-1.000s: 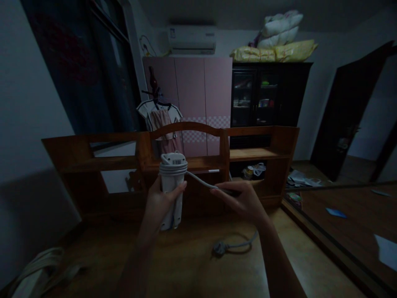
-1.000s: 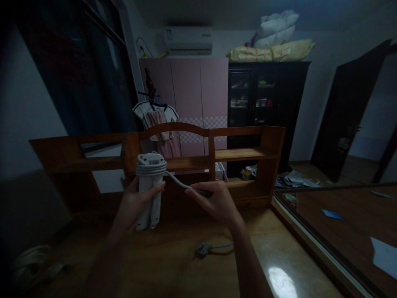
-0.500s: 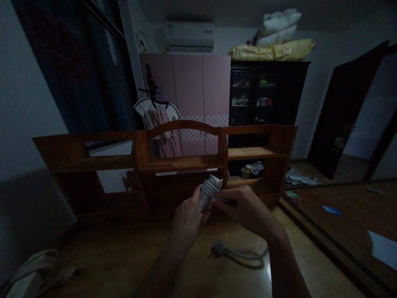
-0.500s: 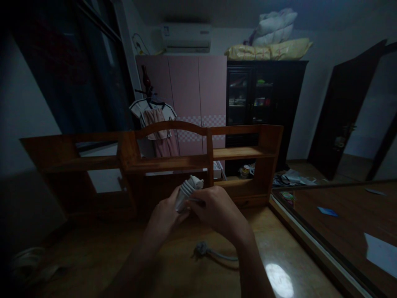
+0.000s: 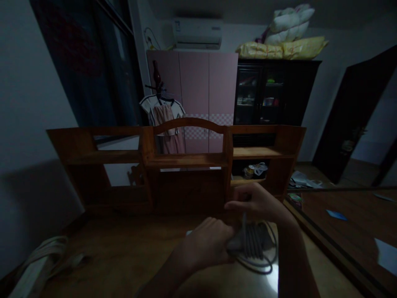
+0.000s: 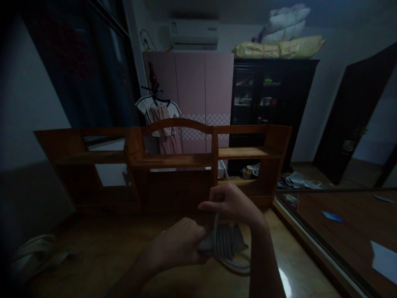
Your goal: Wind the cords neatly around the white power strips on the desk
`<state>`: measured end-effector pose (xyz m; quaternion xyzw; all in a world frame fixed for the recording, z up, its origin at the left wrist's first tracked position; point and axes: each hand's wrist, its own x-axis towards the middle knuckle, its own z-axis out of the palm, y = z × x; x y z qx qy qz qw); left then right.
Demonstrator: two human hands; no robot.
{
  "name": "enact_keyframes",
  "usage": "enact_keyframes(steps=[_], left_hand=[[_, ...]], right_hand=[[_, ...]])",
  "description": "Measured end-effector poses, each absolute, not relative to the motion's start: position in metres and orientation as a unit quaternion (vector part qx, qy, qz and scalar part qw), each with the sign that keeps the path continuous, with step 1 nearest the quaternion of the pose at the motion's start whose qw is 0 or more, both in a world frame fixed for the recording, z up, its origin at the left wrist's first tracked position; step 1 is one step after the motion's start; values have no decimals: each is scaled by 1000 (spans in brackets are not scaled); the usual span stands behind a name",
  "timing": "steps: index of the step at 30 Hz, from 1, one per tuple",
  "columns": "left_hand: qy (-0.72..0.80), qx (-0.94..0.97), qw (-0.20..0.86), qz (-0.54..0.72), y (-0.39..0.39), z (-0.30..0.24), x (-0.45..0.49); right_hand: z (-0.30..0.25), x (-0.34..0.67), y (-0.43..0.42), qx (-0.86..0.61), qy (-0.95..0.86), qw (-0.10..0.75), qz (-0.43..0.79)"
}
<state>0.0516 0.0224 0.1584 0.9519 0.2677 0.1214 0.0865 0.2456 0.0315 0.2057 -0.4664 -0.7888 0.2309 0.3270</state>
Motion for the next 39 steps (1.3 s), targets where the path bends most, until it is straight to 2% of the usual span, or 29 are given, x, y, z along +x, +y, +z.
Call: enact_keyframes(steps=[3,6,10,14,20,29,39], left_hand=[[218,958,126,135,8,173,48],[204,944,161,202,-1,185,43],[266,894,112,343,3,186,40],[312,843,84,429,16,179,42],[420,758,128,483,26,182,46],[448,659,164,582,52,197,16],[381,535,437,615,90,189,-8]], right_hand=[[201,248,45,-427,-771,362,305],[197,249,51,-410,-736,388,373],[196,235,55,-420,-684,425,419],[195,221,65,-411,-685,495,343],[188,221,72,-376,-726,511,268],[198,207,57,-409,-769,453,187],[192,207,59,-446,-770,448,84]])
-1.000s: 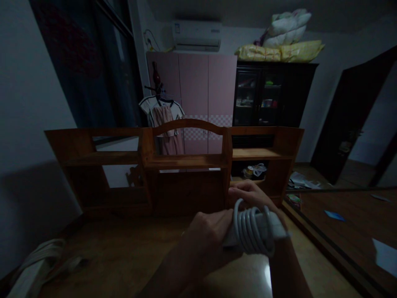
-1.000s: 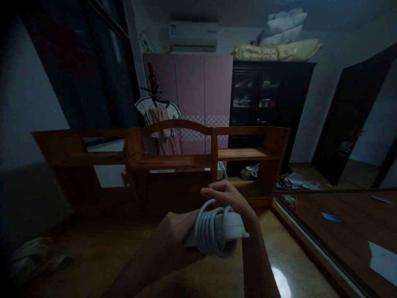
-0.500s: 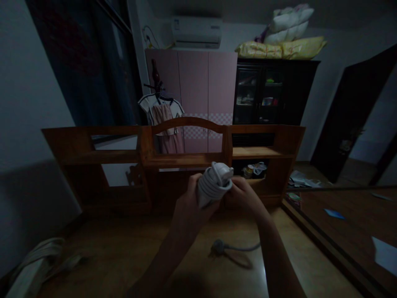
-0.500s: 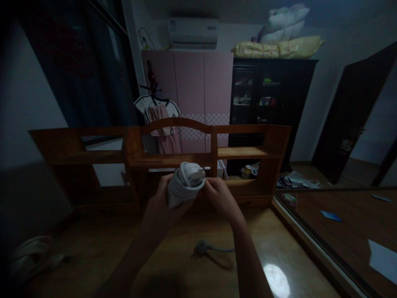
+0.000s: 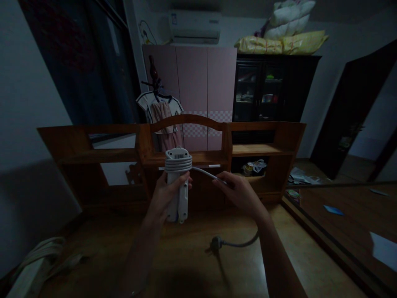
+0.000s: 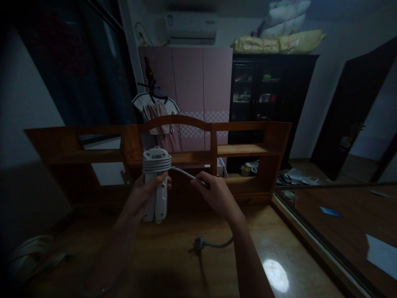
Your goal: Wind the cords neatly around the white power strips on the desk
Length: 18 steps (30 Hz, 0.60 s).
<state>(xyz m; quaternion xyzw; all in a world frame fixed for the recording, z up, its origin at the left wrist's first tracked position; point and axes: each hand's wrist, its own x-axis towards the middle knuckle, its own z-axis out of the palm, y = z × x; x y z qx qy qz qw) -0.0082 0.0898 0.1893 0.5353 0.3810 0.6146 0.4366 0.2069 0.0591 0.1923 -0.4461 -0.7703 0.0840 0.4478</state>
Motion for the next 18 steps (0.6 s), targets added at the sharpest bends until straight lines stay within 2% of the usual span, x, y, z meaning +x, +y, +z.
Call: enact_keyframes(steps=[6,12,18], left_hand=[[361,509,505,596,107,173,-8],[364,534,487,587,106,173,-9],[374,537,469,594,100,174,-3]], right_hand=[[192,208,60,-463,-768,439,55],[191,209,59,-478,-757,445,20],[194,201,53,-422,-774,471,31]])
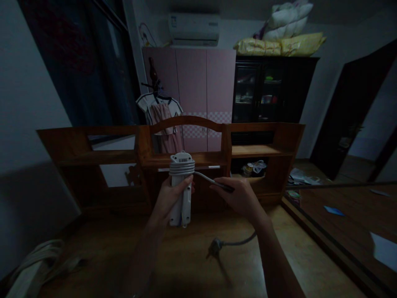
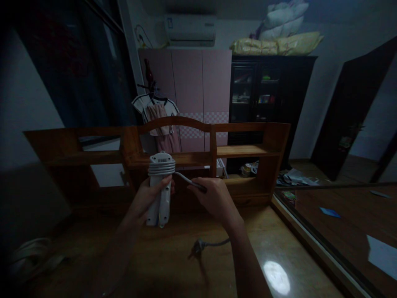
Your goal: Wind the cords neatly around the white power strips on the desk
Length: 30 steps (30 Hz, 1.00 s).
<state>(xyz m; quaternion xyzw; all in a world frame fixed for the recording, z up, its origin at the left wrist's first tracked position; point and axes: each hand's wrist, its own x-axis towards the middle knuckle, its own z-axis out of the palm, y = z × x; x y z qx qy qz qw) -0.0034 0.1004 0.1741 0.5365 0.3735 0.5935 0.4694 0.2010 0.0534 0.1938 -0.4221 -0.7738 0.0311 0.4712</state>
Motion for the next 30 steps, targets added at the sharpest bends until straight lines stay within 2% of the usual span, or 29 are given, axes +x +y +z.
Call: enact_keyframes(steps=[3,6,12,17,23,30], left_hand=[[384,548,466,580,101,172,-1],[405,559,442,573,105,169,2],[483,618,301,542,119,155,9],[557,670,190,452,113,151,13],[642,713,82,269,99,154,21],[598,776,29,197,94,144,27]], right_hand=[[195,193,48,-422,-786,452,3],[194,181,43,-439,-806,395,-44],[192,163,40,-488,-821,257,-147],[191,166,41,-496,-821,241,-149],[187,170,47,-494,-833,214,-124],[186,177,51,-552,-796,232,-85]])
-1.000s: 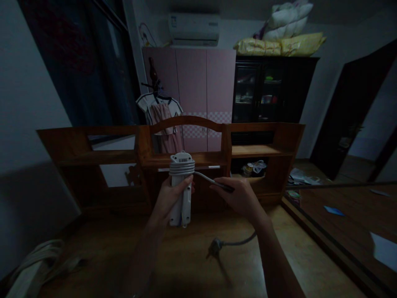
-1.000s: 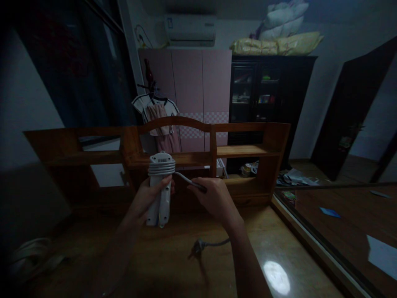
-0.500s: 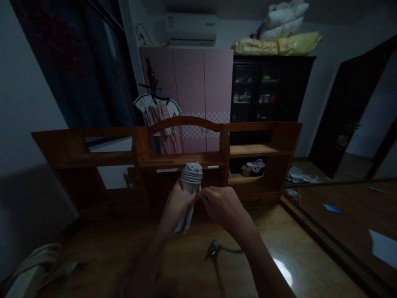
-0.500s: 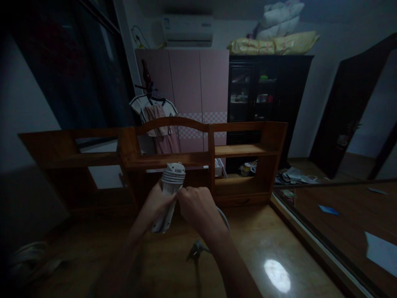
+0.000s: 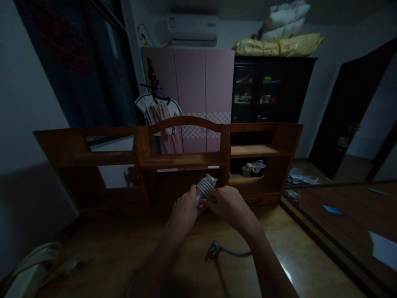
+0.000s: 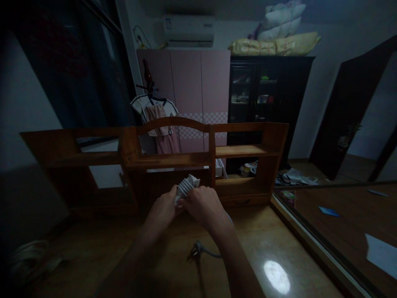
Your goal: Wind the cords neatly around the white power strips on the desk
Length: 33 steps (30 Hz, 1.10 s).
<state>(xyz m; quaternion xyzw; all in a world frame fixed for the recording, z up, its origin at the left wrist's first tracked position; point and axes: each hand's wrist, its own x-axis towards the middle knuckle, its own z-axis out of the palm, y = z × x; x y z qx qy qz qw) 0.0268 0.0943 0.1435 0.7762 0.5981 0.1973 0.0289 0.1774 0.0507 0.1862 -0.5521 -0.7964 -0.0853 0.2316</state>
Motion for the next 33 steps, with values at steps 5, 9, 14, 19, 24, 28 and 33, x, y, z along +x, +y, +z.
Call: enact_keyframes(steps=[5,9,14,19,24,28,33], left_hand=[[621,767,-12,162,98,149,14],[620,772,-29,135,99,155,-1],[528,846,-7,78,91,151,1],[437,898,41,34,76,146,15],[313,944,97,43,56,153,19],[221,959,164,68,37,167,20],[228,949,177,126,26,185,19]], right_hand=[[186,205,54,-597,-752,275,-50],[188,234,55,-562,-778,273,62],[194,241,48,-518,-794,300,108],[196,242,45,-478,-792,349,150],[194,252,50,-456,-776,365,237],[191,252,58,-423,-774,356,307],[181,252,73,-441,-772,332,317]])
